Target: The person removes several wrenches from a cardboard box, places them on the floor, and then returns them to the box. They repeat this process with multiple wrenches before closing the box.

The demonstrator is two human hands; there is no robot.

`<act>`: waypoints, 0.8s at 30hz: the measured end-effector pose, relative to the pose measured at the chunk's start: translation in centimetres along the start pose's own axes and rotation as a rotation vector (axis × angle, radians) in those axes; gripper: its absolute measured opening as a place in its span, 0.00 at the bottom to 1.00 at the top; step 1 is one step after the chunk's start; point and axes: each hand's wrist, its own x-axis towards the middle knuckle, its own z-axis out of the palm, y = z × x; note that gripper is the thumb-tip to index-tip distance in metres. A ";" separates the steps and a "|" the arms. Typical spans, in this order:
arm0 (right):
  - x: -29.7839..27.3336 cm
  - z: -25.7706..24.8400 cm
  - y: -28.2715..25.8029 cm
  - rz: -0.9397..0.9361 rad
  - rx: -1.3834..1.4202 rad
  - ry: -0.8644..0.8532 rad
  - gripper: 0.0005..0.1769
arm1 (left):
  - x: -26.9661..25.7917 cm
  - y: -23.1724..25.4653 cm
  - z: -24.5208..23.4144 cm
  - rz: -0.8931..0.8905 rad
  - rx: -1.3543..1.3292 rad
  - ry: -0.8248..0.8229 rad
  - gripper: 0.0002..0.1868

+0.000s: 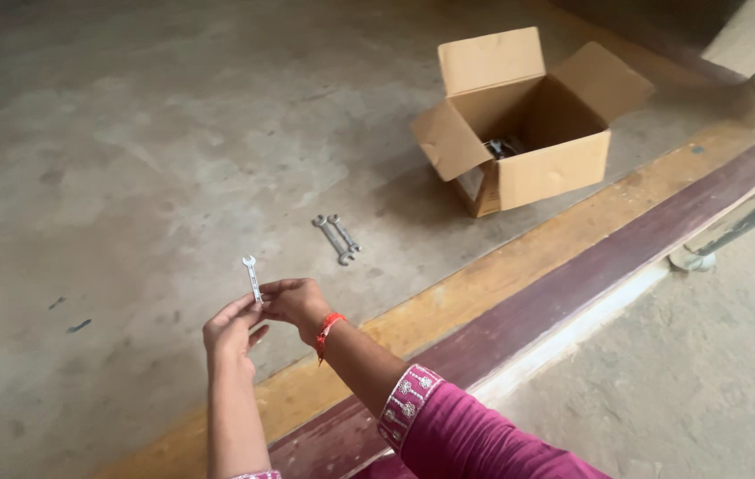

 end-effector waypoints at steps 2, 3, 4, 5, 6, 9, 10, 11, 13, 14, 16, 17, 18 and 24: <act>-0.9 -1.1 -2.3 -0.029 -0.001 -0.025 0.15 | -1.4 1.1 2.1 0.024 -0.023 0.002 0.14; -1.3 -1.8 -3.4 -0.044 -0.003 -0.037 0.15 | -2.0 1.4 3.5 0.036 -0.036 0.003 0.14; -1.7 -2.5 -4.5 -0.055 0.004 -0.050 0.15 | -2.5 1.8 4.7 0.048 -0.054 0.003 0.14; -2.1 -3.2 -5.4 -0.062 0.009 -0.060 0.15 | -3.0 2.0 5.7 0.056 -0.074 0.003 0.14; -2.5 -4.0 -6.2 -0.070 0.014 -0.071 0.15 | -3.4 2.3 6.9 0.064 -0.094 0.002 0.14; -3.0 -6.9 -8.7 -0.056 0.006 -0.071 0.15 | -4.7 2.5 10.5 0.064 -0.104 0.034 0.14; -3.2 -8.1 -9.3 -0.073 0.001 -0.080 0.15 | -5.1 2.3 11.8 0.069 -0.101 0.028 0.14; -3.4 -9.4 -10.0 -0.088 -0.003 -0.093 0.15 | -5.5 2.2 13.1 0.075 -0.100 0.027 0.14; -3.7 -11.8 -11.5 -0.119 0.001 -0.124 0.15 | -6.3 2.3 15.9 0.091 -0.109 0.024 0.14; -3.8 -12.9 -12.4 -0.134 0.010 -0.143 0.15 | -6.6 2.4 17.3 0.100 -0.118 0.022 0.14; -4.4 -15.1 -14.0 -0.133 0.034 -0.152 0.16 | -7.6 2.6 19.9 0.098 -0.133 0.014 0.14; -4.6 -16.1 -15.0 -0.126 0.044 -0.145 0.16 | -7.9 2.9 21.1 0.094 -0.142 0.003 0.14; -4.8 -16.9 -15.9 -0.120 0.054 -0.139 0.17 | -8.3 3.2 22.2 0.090 -0.151 -0.008 0.14; -6.0 -20.3 -19.6 -0.187 0.058 -0.194 0.18 | -9.4 4.3 26.6 0.117 -0.128 -0.033 0.14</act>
